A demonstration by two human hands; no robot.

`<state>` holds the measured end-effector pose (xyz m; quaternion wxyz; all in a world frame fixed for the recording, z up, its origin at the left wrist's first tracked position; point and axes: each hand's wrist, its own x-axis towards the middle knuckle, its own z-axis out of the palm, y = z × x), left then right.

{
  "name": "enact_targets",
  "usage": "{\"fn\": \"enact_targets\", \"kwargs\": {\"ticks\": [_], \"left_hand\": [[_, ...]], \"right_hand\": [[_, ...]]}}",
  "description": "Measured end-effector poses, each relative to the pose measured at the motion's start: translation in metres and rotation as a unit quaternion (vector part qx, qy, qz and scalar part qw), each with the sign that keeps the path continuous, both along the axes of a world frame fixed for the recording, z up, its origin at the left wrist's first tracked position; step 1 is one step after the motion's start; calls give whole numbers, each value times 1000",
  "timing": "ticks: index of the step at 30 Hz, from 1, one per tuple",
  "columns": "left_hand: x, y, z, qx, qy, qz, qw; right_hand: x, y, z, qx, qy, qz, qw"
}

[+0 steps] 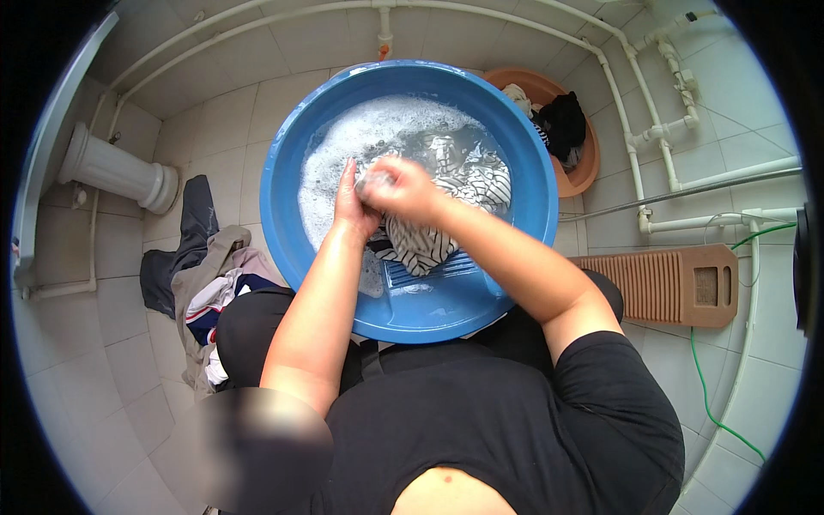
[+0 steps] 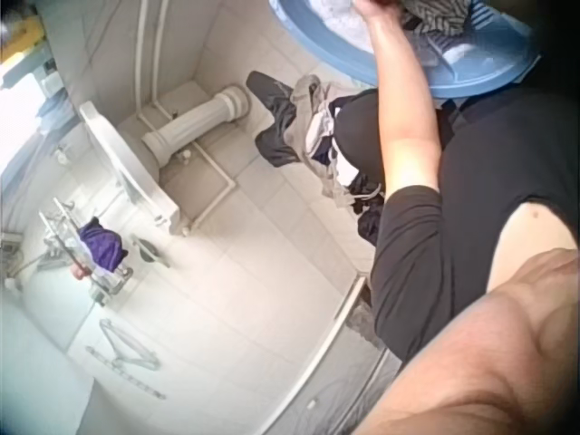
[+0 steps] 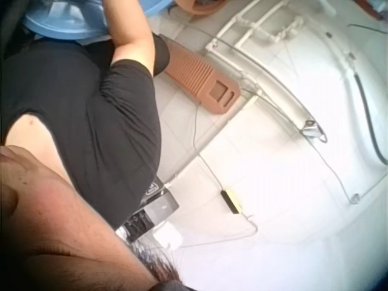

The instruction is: The person hand-washes a striped garment in a blue plastic basin filled with soapy water. They repeatedly scrub the fabric against the textured bottom of the basin and wring it out by hand.

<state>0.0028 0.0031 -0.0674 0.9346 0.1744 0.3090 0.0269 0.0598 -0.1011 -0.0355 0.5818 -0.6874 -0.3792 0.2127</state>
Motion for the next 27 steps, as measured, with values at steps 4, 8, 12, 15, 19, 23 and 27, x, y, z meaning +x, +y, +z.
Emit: {"fn": "enact_targets", "kwargs": {"ticks": [4, 8, 12, 15, 19, 23, 27], "left_hand": [[-4, 1, -4, 25, -3, -34, 999], [-8, 1, -28, 30, -50, -35, 998], [1, -35, 25, 41, 4, 24, 999], [-13, -14, -7, 16, -55, 1, 998], [-18, -11, -12, 194, 52, 0, 980], [-2, -18, 18, 51, 24, 47, 997], [1, -7, 20, 186, -36, 107, 976]], "right_hand": [[-62, -9, 39, -46, -315, 88, 944], [-41, -6, 16, 21, -385, -35, 922], [9, -6, -6, -111, -186, -222, 951], [-23, 1, 6, -105, -273, -153, 944], [-47, -4, 16, -44, -358, -15, 932], [34, 8, -11, -157, -266, -178, 934], [84, -4, -19, -295, -138, -215, 921]]}}
